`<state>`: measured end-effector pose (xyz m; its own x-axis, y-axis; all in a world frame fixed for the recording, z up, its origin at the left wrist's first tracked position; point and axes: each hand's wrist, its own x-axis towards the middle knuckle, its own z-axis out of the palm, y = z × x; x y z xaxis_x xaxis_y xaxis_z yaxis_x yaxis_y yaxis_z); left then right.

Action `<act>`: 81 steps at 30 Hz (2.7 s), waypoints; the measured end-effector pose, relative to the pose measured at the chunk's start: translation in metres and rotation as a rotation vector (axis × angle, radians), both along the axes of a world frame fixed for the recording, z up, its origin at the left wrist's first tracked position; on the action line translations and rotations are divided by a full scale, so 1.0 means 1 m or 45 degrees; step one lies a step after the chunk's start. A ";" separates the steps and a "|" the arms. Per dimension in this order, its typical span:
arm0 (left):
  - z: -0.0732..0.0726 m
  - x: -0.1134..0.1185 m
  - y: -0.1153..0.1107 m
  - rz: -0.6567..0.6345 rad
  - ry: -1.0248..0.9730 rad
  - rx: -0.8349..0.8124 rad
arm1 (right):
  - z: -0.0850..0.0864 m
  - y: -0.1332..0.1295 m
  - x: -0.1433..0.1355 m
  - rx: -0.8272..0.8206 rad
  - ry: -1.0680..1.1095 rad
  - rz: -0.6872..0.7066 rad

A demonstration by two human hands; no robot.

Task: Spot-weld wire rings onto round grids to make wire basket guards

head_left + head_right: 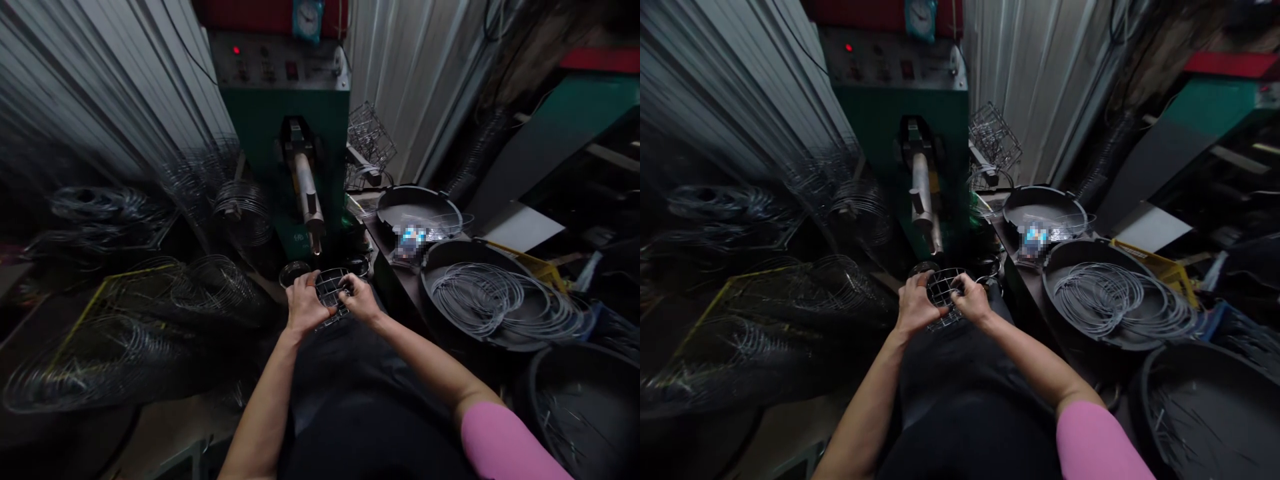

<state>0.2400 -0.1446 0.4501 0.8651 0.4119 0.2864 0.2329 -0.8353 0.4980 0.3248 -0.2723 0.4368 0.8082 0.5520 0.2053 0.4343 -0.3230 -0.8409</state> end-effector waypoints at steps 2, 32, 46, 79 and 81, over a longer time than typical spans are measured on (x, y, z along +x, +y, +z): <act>-0.001 0.000 -0.002 0.002 -0.010 0.009 | 0.001 0.000 -0.002 -0.027 0.023 0.011; -0.007 0.001 0.017 -0.041 -0.019 -0.131 | 0.012 -0.008 0.022 -0.310 -0.350 0.713; -0.002 0.016 0.044 -0.117 -0.125 -0.193 | 0.018 0.012 0.032 -0.246 -0.529 0.707; 0.004 0.069 0.081 0.083 0.043 -0.234 | 0.015 0.051 0.054 -0.070 -0.438 0.214; 0.005 0.068 0.081 0.077 0.028 -0.214 | 0.014 0.040 0.043 0.085 -0.274 0.096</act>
